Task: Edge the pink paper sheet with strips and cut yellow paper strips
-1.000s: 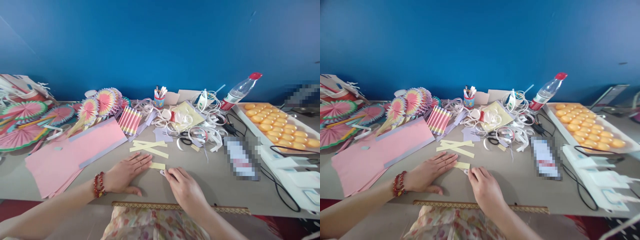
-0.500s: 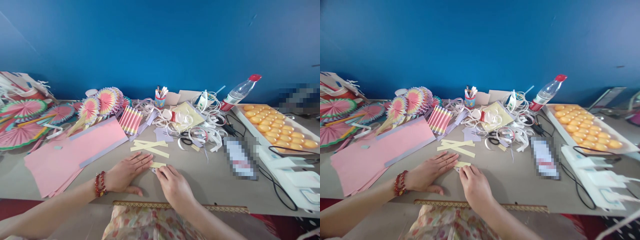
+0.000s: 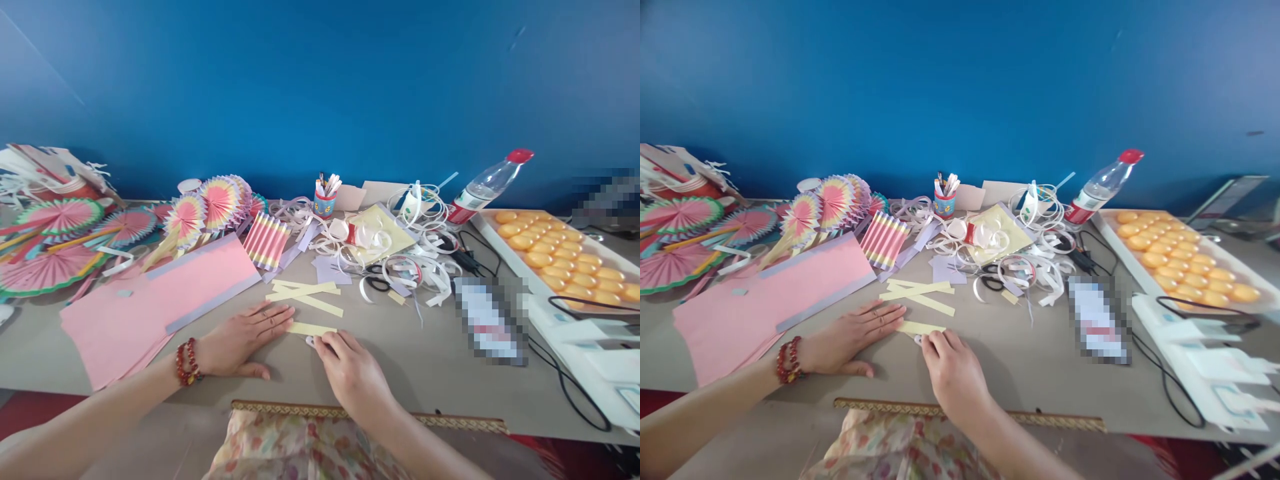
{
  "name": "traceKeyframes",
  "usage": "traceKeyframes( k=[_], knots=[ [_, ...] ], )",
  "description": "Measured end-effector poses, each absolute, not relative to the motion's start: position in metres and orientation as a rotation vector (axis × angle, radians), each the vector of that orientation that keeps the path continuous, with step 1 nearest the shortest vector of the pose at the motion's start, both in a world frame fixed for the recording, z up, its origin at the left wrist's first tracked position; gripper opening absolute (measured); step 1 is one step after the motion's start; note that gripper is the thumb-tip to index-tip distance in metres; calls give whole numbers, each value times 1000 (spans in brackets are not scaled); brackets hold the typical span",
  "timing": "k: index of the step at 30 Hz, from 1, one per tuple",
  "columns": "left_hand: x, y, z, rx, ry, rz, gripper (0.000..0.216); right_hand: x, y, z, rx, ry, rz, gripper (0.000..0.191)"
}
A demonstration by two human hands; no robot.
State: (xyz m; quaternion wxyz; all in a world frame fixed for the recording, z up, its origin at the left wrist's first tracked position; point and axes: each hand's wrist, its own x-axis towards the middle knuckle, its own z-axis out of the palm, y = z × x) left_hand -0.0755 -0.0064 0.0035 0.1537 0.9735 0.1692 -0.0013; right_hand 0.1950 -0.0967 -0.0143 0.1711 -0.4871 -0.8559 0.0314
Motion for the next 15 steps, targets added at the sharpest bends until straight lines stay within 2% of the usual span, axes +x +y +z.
traceKeyframes(
  k=[15],
  knots=[
    [-74, -8, 2, 2799, 481, -39, 93, 170, -90, -17, -1334, -2499, -53, 30]
  ],
)
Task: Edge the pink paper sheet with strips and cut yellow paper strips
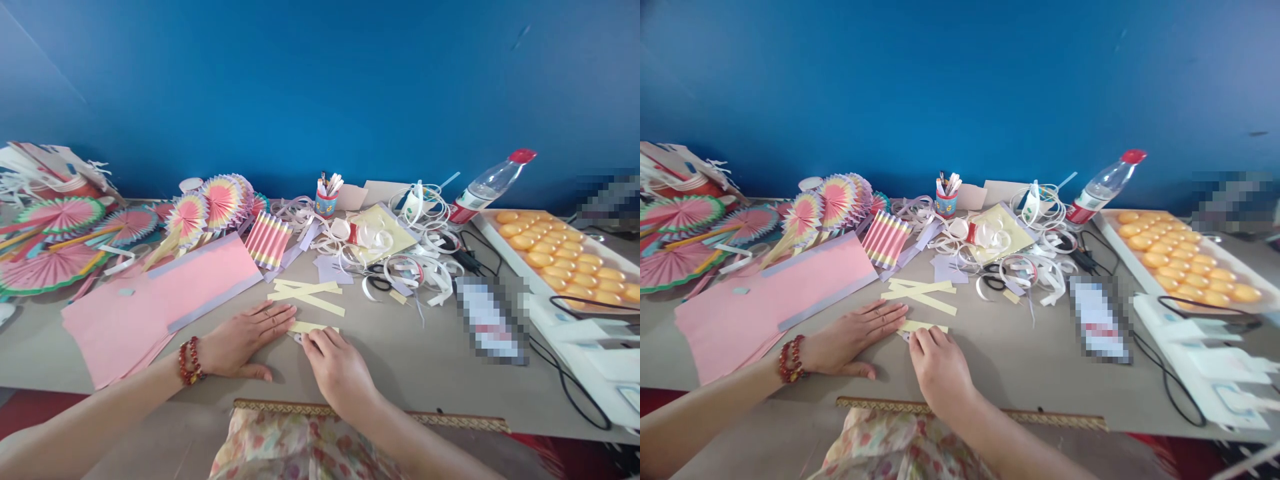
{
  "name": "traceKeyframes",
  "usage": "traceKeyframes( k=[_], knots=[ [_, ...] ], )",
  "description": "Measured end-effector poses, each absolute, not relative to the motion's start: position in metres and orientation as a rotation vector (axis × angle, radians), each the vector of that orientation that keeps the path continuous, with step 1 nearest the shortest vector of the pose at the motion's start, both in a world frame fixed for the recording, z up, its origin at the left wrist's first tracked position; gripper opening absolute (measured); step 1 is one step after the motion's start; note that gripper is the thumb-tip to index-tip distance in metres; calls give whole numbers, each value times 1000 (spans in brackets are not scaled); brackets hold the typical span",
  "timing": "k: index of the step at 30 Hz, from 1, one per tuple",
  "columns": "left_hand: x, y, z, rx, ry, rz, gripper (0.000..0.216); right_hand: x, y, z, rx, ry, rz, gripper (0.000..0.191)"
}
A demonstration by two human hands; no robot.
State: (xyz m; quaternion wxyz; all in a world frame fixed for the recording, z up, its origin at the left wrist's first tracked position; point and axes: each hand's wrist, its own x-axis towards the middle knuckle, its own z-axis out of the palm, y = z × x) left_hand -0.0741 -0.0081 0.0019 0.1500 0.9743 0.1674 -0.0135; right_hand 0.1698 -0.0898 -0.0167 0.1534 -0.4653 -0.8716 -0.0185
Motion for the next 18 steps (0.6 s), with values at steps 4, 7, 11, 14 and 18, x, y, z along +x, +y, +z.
traceKeyframes(
  k=[4, 7, 11, 14, 18],
  knots=[
    [-75, -8, 4, 2765, 475, -6, 92, 164, -87, -14, -1345, -2496, -41, 29],
    [-80, -5, 6, 2714, 452, 43, 81, 164, -87, -15, -1361, -2493, 6, 26],
    [-87, 6, 10, 2662, 508, 306, 49, 166, -87, -16, -1377, -2493, 58, 25],
    [-87, 16, 9, 2656, 454, 475, 45, 167, -87, -15, -1379, -2495, 52, 27],
    [-83, 25, 3, 2720, 374, 356, 37, 167, -86, -15, -1362, -2479, 54, 24]
  ],
)
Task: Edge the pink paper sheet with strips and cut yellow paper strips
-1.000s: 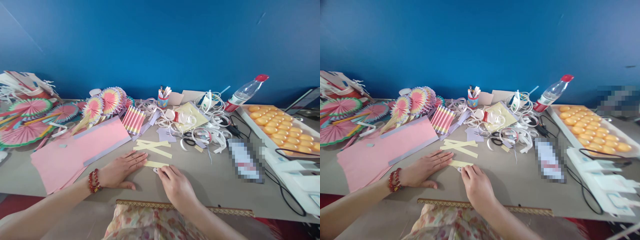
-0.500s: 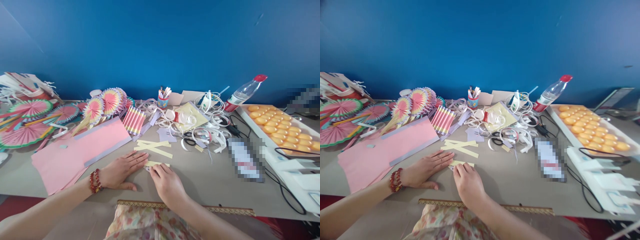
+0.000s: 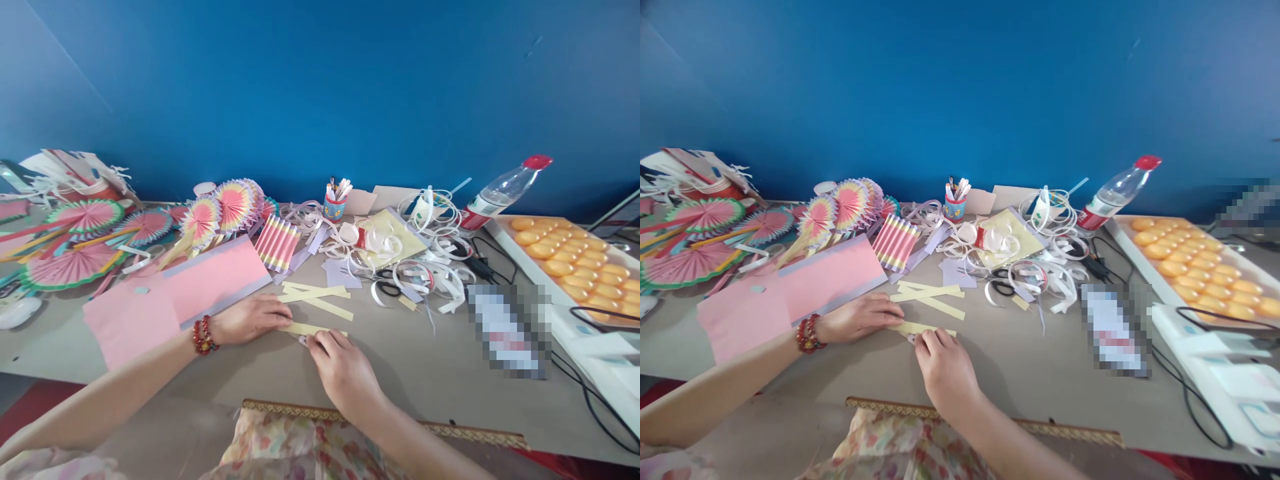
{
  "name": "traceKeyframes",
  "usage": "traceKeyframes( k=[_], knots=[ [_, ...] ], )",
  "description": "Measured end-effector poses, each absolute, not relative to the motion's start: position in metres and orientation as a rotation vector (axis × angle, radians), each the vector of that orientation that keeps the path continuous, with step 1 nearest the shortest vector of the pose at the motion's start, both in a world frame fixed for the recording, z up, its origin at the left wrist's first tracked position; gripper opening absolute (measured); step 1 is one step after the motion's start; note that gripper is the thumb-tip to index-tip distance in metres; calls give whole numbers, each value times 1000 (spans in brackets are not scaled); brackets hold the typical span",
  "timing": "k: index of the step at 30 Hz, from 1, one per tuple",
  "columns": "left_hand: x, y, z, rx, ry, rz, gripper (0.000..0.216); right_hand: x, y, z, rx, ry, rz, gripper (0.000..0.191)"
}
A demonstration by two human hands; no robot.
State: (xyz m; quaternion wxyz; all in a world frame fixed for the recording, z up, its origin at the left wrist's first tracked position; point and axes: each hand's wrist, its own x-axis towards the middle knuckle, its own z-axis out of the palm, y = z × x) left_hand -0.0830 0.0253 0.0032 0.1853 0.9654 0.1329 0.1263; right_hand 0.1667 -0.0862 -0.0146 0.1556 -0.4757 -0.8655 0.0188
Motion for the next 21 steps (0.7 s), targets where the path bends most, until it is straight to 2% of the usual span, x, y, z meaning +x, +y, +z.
traceKeyframes(
  k=[7, 13, 21],
  knots=[
    [-86, 27, -3, 2750, 447, 274, 35, 168, -86, -18, -1320, -2499, 37, 31],
    [-88, 29, -5, 2722, 438, 257, 38, 158, -83, -17, -1284, -2501, -14, 24],
    [-90, 37, 5, 2652, 357, 136, 60, 144, -77, -13, -1271, -2521, -12, 24]
  ],
)
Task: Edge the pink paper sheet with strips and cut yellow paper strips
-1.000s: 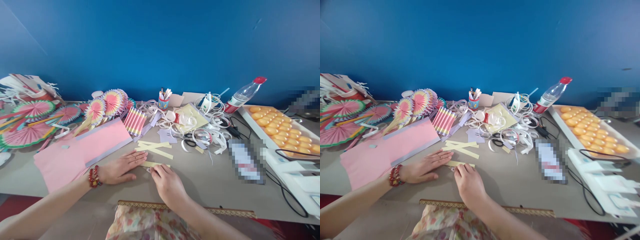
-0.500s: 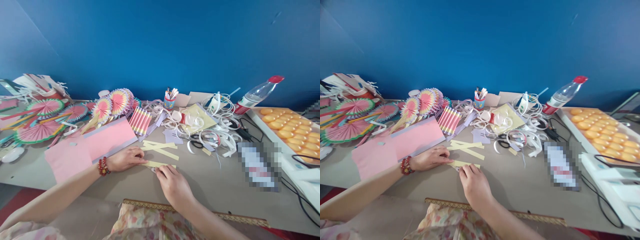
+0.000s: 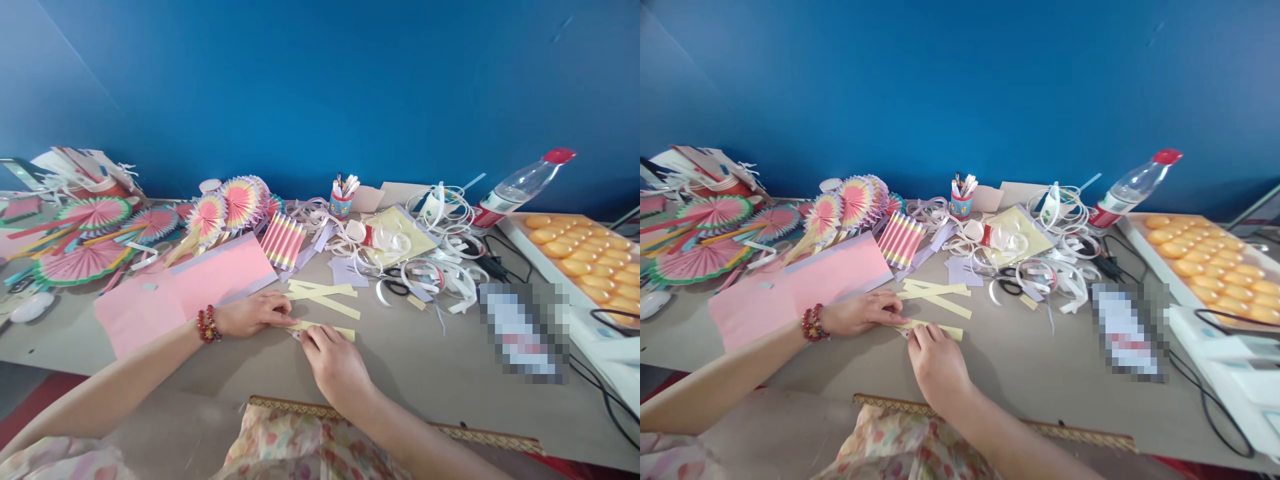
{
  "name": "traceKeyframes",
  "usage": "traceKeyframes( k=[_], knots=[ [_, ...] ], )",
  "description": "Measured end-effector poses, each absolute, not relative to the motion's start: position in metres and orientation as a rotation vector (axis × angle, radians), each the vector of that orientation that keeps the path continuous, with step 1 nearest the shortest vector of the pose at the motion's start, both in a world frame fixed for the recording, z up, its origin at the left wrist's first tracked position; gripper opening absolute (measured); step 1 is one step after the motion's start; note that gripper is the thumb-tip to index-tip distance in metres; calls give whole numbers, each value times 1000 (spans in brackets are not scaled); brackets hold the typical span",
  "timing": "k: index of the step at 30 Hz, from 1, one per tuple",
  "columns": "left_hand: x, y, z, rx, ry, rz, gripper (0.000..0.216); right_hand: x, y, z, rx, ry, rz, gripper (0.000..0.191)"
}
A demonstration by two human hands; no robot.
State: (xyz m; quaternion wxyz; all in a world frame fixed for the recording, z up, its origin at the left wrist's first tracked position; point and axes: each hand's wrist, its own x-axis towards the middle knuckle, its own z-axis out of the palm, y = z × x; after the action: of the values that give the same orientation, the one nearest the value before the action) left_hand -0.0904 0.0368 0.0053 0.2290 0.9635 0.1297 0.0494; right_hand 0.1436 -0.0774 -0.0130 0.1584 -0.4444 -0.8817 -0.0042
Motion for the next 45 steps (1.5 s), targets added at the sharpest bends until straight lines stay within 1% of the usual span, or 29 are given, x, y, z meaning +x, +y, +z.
traceKeyframes(
  k=[3, 6, 14, 20, 23, 26, 27, 29, 30, 32, 35, 45],
  knots=[
    [-90, 40, 9, 2618, 332, 123, 67, 141, -76, -14, -1266, -2511, -6, 26],
    [-89, 41, 9, 2593, 321, 142, 67, 138, -76, -15, -1276, -2519, -10, 26],
    [-90, 42, 7, 2593, 325, 103, 60, 130, -72, -13, -1242, -2545, -5, 26],
    [-88, 42, 12, 2589, 335, 143, 56, 120, -74, -11, -1204, -2578, -3, 24],
    [-85, 38, 17, 2591, 358, 153, 49, 121, -84, -8, -1110, -2628, 61, 23],
    [-81, 30, 17, 2616, 460, 164, 34, 135, -99, -3, -1029, -2661, 210, 27],
    [-79, 27, 16, 2639, 516, 179, 35, 143, -105, -1, -1024, -2649, 254, 27],
    [-74, 19, 12, 2697, 635, 216, 47, 161, -115, 3, -1058, -2593, 320, 26],
    [-71, 16, 11, 2722, 687, 227, 49, 171, -120, 4, -1088, -2554, 336, 24],
    [-65, 10, 8, 2746, 759, 232, 39, 191, -127, 7, -1147, -2469, 340, 22],
    [-58, 8, 9, 2738, 783, 245, 25, 215, -135, 9, -1211, -2371, 340, 28],
    [-52, 10, 19, 2749, 695, 236, 20, 250, -142, -8, -1189, -2206, 265, 37]
  ],
)
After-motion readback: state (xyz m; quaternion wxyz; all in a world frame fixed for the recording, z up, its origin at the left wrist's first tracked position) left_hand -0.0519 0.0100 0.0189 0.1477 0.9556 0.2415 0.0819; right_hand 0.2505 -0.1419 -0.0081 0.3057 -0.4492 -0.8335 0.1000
